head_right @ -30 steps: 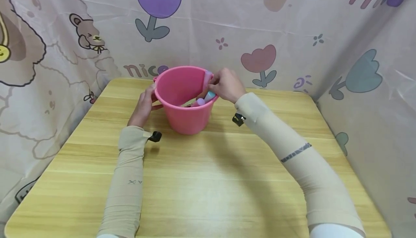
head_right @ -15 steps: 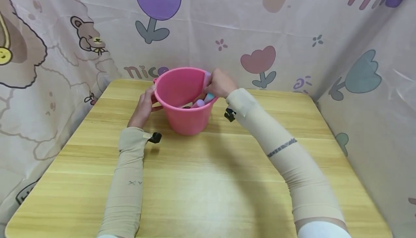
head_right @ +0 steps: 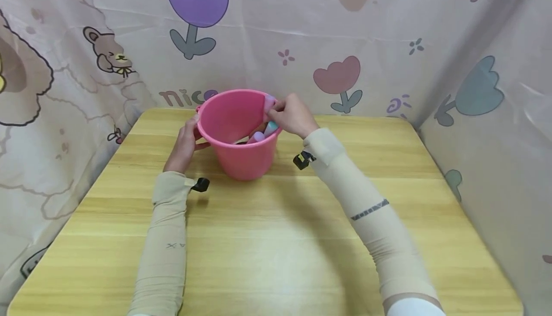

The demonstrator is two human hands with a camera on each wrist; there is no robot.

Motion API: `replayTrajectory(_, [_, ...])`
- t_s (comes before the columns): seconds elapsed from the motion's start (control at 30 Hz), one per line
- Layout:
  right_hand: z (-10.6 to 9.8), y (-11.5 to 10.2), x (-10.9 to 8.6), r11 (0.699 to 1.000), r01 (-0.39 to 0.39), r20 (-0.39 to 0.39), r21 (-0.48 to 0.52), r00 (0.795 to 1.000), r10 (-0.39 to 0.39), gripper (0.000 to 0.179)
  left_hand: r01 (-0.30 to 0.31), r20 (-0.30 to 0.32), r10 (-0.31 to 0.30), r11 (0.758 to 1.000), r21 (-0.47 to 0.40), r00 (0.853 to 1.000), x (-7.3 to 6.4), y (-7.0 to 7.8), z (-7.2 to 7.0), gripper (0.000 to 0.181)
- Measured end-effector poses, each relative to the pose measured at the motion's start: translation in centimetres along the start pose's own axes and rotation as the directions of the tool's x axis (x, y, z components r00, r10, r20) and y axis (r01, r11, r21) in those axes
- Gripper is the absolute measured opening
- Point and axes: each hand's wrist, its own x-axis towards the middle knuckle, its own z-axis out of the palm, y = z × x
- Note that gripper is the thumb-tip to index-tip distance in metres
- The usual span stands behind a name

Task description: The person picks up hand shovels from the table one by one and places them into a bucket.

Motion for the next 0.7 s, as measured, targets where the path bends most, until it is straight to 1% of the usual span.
replayTrajectory(0.07, [0.0,0.1,-0.5,0.997,0.012,-0.039,0.081,0.999,-0.009,0.024,0.002,-0.008,-0.002,1.000,0.002,1.000,-0.2,0.1,-0.5,0.067])
replayTrajectory(0.17, [-0.2,0.6,-1.7,0.989,0.002,-0.101,0.149,0.995,0.013,0.028,0.012,-0.015,-0.012,1.000,0.022,1.000,-0.5,0.2,-1.4,0.069])
replayTrajectory(0.23, [-0.6,1.2,-2.6,0.986,-0.001,-0.154,0.164,0.988,0.026,0.032,0.023,-0.020,-0.022,0.999,0.037,1.000,-0.7,0.4,-2.2,0.071])
replayTrajectory(0.3, [-1.0,1.8,-3.3,0.988,-0.001,-0.205,0.154,0.978,0.033,0.035,0.032,-0.033,-0.030,0.997,0.068,0.999,-1.1,0.7,-3.1,0.073])
replayTrajectory(0.33, [-1.2,2.1,-3.7,0.988,0.006,-0.228,0.152,0.973,0.029,0.036,0.034,-0.041,-0.031,0.995,0.093,0.999,-1.3,0.8,-3.6,0.074])
replayTrajectory(0.37, [-1.4,2.4,-4.0,0.990,0.011,-0.251,0.141,0.968,0.025,0.037,0.033,-0.053,-0.025,0.989,0.143,0.998,-1.6,1.0,-4.2,0.076])
replayTrajectory(0.4, [-1.5,2.7,-4.5,0.992,0.013,-0.269,0.129,0.963,0.023,0.039,0.026,-0.063,-0.013,0.980,0.199,0.998,-1.9,1.3,-4.8,0.077])
replayTrajectory(0.47, [-1.8,3.5,-5.3,0.994,0.013,-0.305,0.104,0.952,0.020,0.041,0.023,-0.096,0.007,0.952,0.307,0.995,-2.6,2.2,-5.6,0.079])
replayTrajectory(0.53, [-2.2,4.0,-6.4,0.997,-0.003,-0.339,0.081,0.940,0.030,0.043,0.002,-0.139,0.061,0.911,0.412,0.988,-3.4,3.5,-5.8,0.078])
replayTrajectory(0.57, [-2.3,4.2,-6.9,0.998,-0.014,-0.354,0.065,0.935,0.036,0.044,-0.005,-0.163,0.088,0.893,0.450,0.983,-3.9,4.4,-5.6,0.077])
replayTrajectory(0.63, [-2.5,4.6,-7.7,0.999,-0.041,-0.372,0.030,0.927,0.049,0.047,-0.047,-0.194,0.158,0.876,0.481,0.968,-5.0,6.5,-4.4,0.072])
replayTrajectory(0.67, [-2.5,4.7,-8.0,0.998,-0.055,-0.377,0.011,0.925,0.055,0.049,-0.104,-0.193,0.226,0.862,0.497,0.955,-5.5,7.5,-3.5,0.069])
replayTrajectory(0.7, [-2.6,4.7,-8.3,0.997,-0.075,-0.377,-0.013,0.924,0.064,0.052,-0.170,-0.179,0.298,0.842,0.512,0.938,-6.1,8.5,-2.4,0.065])
